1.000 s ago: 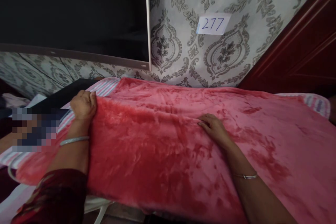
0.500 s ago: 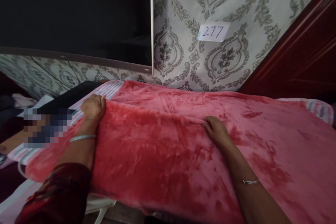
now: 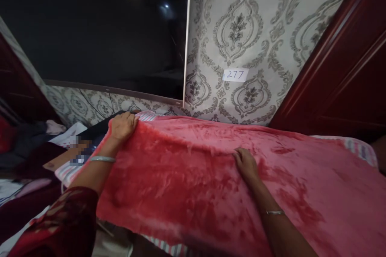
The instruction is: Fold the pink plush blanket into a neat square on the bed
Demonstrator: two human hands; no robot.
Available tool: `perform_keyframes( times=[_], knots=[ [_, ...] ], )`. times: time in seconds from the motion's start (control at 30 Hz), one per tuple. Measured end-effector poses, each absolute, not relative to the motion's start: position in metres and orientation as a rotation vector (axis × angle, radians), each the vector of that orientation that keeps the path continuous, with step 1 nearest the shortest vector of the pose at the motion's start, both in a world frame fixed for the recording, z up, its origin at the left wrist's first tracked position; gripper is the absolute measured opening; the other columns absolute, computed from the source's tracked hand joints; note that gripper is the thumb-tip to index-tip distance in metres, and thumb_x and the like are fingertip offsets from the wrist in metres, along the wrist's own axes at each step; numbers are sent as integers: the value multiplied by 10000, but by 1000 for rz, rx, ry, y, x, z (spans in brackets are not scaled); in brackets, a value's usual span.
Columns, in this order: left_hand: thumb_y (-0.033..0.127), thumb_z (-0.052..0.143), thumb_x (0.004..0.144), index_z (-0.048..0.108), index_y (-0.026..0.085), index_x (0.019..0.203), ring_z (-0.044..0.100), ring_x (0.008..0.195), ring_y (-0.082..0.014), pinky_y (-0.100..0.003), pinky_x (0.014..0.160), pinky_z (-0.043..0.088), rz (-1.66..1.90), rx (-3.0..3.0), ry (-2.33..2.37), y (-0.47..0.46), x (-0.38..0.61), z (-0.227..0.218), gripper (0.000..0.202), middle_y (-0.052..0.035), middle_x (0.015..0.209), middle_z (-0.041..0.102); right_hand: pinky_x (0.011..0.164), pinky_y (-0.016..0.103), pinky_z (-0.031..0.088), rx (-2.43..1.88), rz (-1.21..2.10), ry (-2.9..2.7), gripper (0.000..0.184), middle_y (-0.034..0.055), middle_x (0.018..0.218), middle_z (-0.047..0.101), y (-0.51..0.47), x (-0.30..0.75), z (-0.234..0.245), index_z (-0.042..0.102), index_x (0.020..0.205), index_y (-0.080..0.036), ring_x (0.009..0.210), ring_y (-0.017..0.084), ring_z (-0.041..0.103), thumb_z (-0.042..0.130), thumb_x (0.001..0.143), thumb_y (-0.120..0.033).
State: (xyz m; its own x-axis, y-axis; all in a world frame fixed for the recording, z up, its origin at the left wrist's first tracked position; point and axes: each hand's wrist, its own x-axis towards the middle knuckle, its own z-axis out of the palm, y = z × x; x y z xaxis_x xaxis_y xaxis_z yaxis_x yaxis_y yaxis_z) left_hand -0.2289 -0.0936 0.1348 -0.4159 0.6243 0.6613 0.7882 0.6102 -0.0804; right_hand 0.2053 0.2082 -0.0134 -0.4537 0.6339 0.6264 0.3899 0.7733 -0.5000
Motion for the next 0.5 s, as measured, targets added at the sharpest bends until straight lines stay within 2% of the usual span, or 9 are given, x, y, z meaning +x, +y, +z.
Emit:
perform_keyframes(
  times=[0.1, 0.23, 0.5],
  knots=[
    [474, 328, 1002, 662, 197, 835, 660, 869, -311, -407, 757, 445, -404, -1151, -2112, -101, -215, 164, 466, -148, 863, 662, 851, 449, 521, -800, 348, -1981, 384, 129, 910, 715, 206, 216, 5, 632, 865, -228, 893, 287, 637, 415, 914, -541],
    [487, 295, 1014, 672, 192, 851, 665, 843, -298, -394, 717, 458, -326, -1137, -2033, -112, -190, 194, 505, -156, 874, 684, 824, 429, 511, -840, 274, -1903, 407, 120, 896, 711, 200, 242, 46, 628, 849, -228, 878, 281, 628, 418, 892, -574],
    [553, 183, 1056, 654, 179, 1000, 658, 973, -271, -391, 836, 472, -292, -1068, -1975, -136, -116, 259, 604, -146, 1061, 688, 790, 356, 440, -1000, -4, -1776, 348, 142, 976, 683, 176, 312, 140, 645, 989, -157, 871, 247, 589, 404, 905, -394]
  ],
)
